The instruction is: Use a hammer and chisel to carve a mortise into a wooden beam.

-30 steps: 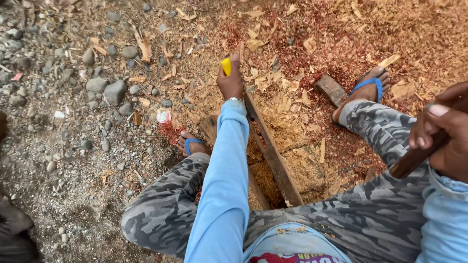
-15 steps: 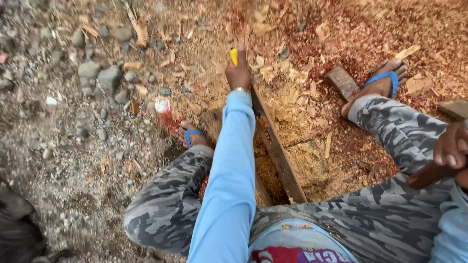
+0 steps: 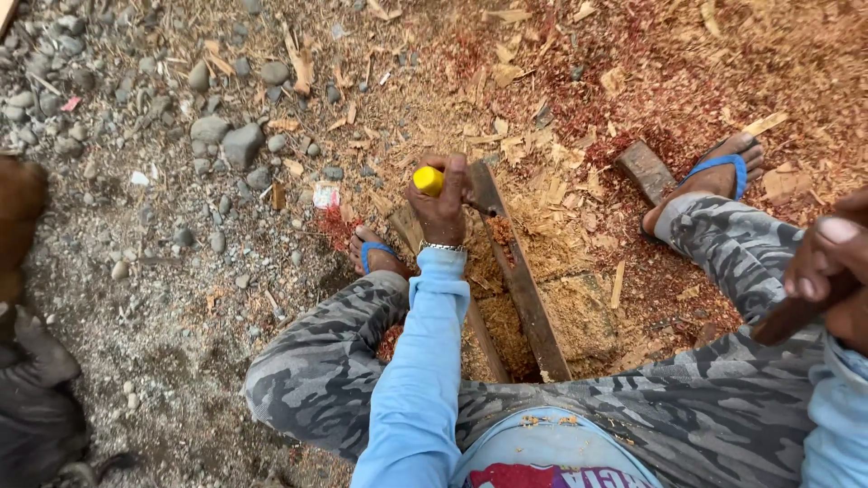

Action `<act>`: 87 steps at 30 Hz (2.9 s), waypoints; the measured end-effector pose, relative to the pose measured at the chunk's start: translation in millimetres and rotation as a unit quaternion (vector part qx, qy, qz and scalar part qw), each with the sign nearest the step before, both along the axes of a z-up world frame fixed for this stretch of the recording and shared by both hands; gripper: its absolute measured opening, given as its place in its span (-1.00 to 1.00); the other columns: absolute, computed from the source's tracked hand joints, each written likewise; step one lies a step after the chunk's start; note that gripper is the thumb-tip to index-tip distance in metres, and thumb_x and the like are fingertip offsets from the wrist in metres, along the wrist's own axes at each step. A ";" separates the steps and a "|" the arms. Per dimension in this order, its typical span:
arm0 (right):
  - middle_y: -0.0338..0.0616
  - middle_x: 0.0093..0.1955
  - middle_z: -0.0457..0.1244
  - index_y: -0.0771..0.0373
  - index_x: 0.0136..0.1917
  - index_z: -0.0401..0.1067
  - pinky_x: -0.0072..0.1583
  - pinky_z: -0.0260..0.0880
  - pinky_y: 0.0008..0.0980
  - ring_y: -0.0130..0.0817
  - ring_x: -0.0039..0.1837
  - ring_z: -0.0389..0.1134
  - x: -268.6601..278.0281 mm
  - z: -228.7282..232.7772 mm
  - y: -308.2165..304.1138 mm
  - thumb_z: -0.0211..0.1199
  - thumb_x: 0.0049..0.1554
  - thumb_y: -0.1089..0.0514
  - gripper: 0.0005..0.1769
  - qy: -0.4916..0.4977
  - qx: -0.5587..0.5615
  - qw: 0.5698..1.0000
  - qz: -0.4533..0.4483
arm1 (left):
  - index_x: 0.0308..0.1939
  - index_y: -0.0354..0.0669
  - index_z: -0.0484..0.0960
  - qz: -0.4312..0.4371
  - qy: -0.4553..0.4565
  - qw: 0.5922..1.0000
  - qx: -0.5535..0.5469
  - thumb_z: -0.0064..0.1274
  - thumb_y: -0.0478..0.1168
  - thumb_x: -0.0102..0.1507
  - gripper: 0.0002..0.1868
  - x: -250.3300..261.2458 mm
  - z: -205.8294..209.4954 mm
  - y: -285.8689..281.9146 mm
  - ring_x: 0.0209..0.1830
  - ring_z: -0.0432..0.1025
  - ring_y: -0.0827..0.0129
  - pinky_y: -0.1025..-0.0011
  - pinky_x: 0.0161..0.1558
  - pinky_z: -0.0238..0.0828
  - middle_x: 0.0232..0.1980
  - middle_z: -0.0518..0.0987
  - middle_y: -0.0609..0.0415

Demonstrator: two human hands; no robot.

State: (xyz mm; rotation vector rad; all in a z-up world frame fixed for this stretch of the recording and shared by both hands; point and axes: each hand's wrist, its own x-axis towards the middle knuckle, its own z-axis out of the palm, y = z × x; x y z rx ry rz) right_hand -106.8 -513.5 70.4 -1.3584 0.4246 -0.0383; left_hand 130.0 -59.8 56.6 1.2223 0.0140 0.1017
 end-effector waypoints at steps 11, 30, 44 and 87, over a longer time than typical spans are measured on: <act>-0.15 -0.31 0.03 0.26 0.21 0.12 -0.28 0.26 -0.33 -0.41 -0.43 0.10 66.2 112.1 91.3 0.01 0.40 0.29 -0.86 -0.013 -0.032 0.997 -0.063 | -0.37 -0.01 0.47 0.012 0.040 0.970 0.239 0.21 0.05 0.32 -0.66 -24.9 -76.4 -9.3 -0.47 0.45 0.53 0.43 -0.37 0.49 -0.44 0.55 0.21; -0.14 -0.35 0.03 0.28 0.20 0.15 -0.32 0.24 -0.34 -0.44 -0.45 0.09 74.2 122.9 100.4 0.05 0.40 0.26 -0.84 0.007 -0.061 0.998 -0.035 | -0.31 -0.03 0.51 0.006 0.176 0.963 0.203 0.21 0.09 0.27 -0.67 -26.3 -18.3 -10.4 -0.60 0.36 0.59 0.60 -0.56 0.45 -0.52 0.47 0.30; -0.09 -0.34 0.11 0.36 0.17 0.19 -0.27 0.25 -0.30 -0.37 -0.44 0.15 84.3 157.6 127.3 0.11 0.33 0.35 -0.82 -0.004 -0.106 0.993 -0.054 | -0.48 -0.03 0.49 -0.032 -0.035 0.967 0.251 0.20 -0.11 0.33 -0.68 -47.7 -65.2 -7.9 -0.58 0.41 0.56 0.52 -0.53 0.46 -0.52 0.53 0.19; -0.15 -0.39 0.18 0.36 0.17 0.32 -0.28 0.33 -0.43 -0.45 -0.39 0.24 104.8 180.1 147.1 0.20 0.29 0.34 -0.81 0.019 -0.114 0.993 -0.023 | -0.34 -0.07 0.51 0.034 0.026 0.962 0.271 0.24 0.12 0.36 -0.59 -11.5 -90.2 -24.6 -0.51 0.37 0.50 0.47 -0.44 0.43 -0.41 0.46 0.23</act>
